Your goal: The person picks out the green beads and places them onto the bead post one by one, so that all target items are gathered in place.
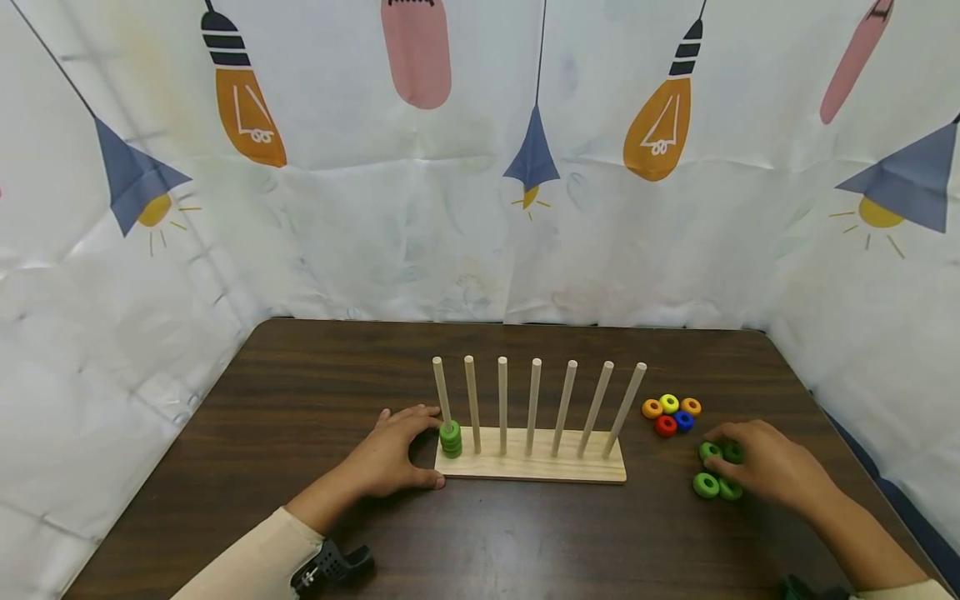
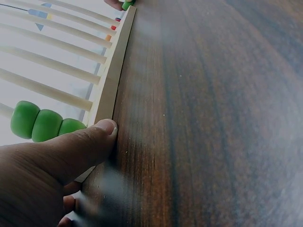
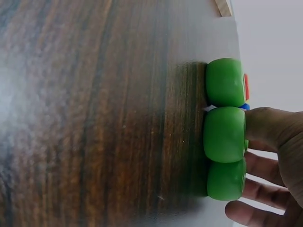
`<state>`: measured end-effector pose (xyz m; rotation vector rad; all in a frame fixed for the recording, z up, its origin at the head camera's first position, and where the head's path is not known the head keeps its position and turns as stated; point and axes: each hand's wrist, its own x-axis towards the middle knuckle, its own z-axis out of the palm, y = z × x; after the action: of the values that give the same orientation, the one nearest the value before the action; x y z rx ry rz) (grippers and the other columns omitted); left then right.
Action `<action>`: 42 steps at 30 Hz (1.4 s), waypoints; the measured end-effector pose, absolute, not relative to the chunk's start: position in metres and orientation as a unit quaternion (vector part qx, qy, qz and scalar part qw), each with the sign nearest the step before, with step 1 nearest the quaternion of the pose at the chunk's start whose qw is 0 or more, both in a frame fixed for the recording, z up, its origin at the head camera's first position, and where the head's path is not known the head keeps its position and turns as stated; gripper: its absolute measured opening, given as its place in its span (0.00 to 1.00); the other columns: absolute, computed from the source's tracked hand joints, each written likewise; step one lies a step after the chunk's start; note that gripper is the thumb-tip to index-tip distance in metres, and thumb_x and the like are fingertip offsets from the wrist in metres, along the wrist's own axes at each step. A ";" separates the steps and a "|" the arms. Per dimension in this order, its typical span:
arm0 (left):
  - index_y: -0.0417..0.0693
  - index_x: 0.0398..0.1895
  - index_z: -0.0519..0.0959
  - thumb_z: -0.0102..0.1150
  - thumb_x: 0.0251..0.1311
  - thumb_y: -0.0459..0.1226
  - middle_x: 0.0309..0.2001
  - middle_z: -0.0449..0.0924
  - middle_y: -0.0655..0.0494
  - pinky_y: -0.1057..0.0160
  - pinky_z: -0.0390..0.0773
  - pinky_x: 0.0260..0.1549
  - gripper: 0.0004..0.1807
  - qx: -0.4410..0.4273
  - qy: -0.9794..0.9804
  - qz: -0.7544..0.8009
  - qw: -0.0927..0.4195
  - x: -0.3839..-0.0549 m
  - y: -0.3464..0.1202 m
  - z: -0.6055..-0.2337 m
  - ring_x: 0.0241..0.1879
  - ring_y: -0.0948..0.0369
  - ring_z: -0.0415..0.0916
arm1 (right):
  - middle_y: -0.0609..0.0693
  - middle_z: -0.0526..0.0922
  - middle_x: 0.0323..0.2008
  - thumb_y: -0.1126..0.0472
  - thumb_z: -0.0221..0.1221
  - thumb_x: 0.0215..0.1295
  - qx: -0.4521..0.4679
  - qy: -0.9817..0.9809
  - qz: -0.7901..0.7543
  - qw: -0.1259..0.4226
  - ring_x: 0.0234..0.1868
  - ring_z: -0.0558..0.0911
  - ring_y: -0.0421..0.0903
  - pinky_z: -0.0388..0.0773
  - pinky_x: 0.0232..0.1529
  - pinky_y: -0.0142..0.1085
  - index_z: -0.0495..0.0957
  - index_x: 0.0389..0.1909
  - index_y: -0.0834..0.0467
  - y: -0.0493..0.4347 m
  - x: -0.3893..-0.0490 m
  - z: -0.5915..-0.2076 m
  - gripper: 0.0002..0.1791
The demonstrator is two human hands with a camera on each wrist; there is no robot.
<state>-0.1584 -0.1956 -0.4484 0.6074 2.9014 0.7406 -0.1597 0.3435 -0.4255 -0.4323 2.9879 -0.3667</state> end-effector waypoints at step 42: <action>0.51 0.62 0.79 0.83 0.43 0.53 0.71 0.70 0.51 0.29 0.45 0.70 0.41 0.198 0.948 0.244 0.044 -0.158 -0.196 -0.448 0.74 0.46 0.60 | 0.49 0.84 0.45 0.58 0.76 0.56 -0.242 0.946 -0.161 -0.145 0.44 0.81 0.51 0.79 0.37 0.49 0.86 0.49 0.53 0.286 -0.154 -0.343 0.19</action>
<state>-0.1577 -0.1959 -0.4477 0.6045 2.8980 0.7460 -0.1541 0.2863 -0.3432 -0.8403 3.2804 -0.5575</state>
